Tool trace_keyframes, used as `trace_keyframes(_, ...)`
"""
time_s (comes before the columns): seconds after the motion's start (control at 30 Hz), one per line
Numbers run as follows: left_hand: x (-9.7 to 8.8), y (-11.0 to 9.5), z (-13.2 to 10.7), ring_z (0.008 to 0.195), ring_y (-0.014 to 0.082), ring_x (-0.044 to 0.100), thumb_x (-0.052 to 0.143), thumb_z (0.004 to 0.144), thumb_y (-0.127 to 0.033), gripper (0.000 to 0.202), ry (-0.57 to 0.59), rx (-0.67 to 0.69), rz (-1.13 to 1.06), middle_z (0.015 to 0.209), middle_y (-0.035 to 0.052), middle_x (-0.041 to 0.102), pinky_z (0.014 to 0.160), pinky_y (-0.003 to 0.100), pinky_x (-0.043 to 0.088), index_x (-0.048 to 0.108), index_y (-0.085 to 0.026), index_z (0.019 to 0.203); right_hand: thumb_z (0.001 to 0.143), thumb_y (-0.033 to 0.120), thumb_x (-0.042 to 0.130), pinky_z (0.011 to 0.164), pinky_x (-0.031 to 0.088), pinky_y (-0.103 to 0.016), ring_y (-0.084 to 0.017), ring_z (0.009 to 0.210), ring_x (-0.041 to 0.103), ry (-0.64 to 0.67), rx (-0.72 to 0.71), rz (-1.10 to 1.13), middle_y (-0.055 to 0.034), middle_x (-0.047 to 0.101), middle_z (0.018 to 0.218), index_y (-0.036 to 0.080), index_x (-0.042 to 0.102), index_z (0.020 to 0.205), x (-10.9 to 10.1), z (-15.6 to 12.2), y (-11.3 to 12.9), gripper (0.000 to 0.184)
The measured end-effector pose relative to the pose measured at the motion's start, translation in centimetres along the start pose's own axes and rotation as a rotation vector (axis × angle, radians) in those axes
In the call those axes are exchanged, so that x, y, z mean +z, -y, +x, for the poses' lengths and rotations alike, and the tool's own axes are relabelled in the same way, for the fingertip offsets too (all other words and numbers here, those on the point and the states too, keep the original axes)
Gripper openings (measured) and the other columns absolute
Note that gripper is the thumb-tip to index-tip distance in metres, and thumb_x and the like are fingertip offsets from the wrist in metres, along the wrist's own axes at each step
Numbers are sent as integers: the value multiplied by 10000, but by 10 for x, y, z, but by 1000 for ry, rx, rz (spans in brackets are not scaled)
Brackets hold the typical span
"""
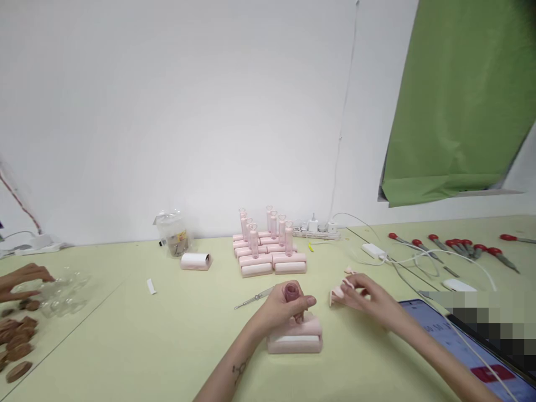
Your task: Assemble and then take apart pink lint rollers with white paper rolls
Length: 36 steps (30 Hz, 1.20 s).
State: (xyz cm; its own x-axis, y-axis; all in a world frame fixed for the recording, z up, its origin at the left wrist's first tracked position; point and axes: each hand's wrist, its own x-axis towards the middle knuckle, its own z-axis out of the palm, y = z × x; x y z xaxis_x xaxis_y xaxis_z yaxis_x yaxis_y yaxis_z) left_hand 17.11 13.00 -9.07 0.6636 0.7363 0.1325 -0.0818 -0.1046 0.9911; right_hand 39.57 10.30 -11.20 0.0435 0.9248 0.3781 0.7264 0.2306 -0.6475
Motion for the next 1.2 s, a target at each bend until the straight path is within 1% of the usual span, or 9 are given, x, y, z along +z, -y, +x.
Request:
trace_keyframes(0.07,-1,7,3,360,50,349,614,679,-417,360,-16,-1,-48,382,-94,381,414,189,296,362,-186,570,799,523,435,694,450,-319,-203,763,555,78,17,275,-49,582,784,198,515,771,-9,8,35,335)
trace_keyframes(0.13,-2,11,4,347,48,338,620,668,-413,359,-34,2,-72,377,-96,380,398,188,279,359,-189,568,792,491,477,696,454,-295,-185,744,566,161,-30,442,-44,605,808,198,529,839,-11,16,71,300)
trace_keyframes(0.2,-3,11,5,350,49,343,610,672,-411,349,-32,-3,-65,378,-89,385,398,192,279,372,-185,550,798,444,495,673,444,-265,-174,752,558,234,-140,417,-30,598,792,200,550,811,-8,22,100,251)
trace_keyframes(0.3,-2,9,4,371,50,363,577,694,-380,338,-39,-16,-25,393,-72,393,412,195,290,380,-176,509,841,379,441,648,419,-252,-158,736,539,288,-270,252,-11,589,772,207,568,765,1,27,119,227)
trace_keyframes(0.43,0,7,3,388,56,377,530,717,-312,266,-36,-20,-21,414,-70,392,413,191,302,392,-173,537,866,358,393,639,405,-258,-153,714,529,351,-309,116,-4,590,775,213,566,784,2,27,121,240)
trace_keyframes(0.53,0,8,4,390,56,376,514,716,-279,229,-36,-16,-25,419,-73,386,400,184,298,402,-171,548,871,365,386,604,395,-241,-140,665,519,357,-309,51,10,583,737,223,559,763,-3,25,122,249)
trace_keyframes(0.8,-2,12,7,381,51,353,492,691,-222,159,-3,13,-90,404,-87,361,396,185,300,410,-174,563,861,306,410,616,390,-233,-143,685,525,379,-412,6,6,588,742,219,563,766,-3,30,127,200)
trace_keyframes(1.03,-3,8,6,359,50,361,513,641,-191,208,-10,23,-60,363,-73,385,387,191,288,380,-176,481,847,310,408,553,370,-238,-150,627,507,313,-438,-74,-8,566,684,196,513,703,1,28,130,212)
trace_keyframes(1.2,-1,8,6,357,51,355,505,664,-246,209,-27,36,-55,372,-71,390,387,195,286,396,-174,500,869,338,384,569,371,-229,-134,607,488,272,-459,-6,8,534,648,193,496,672,8,29,123,269)
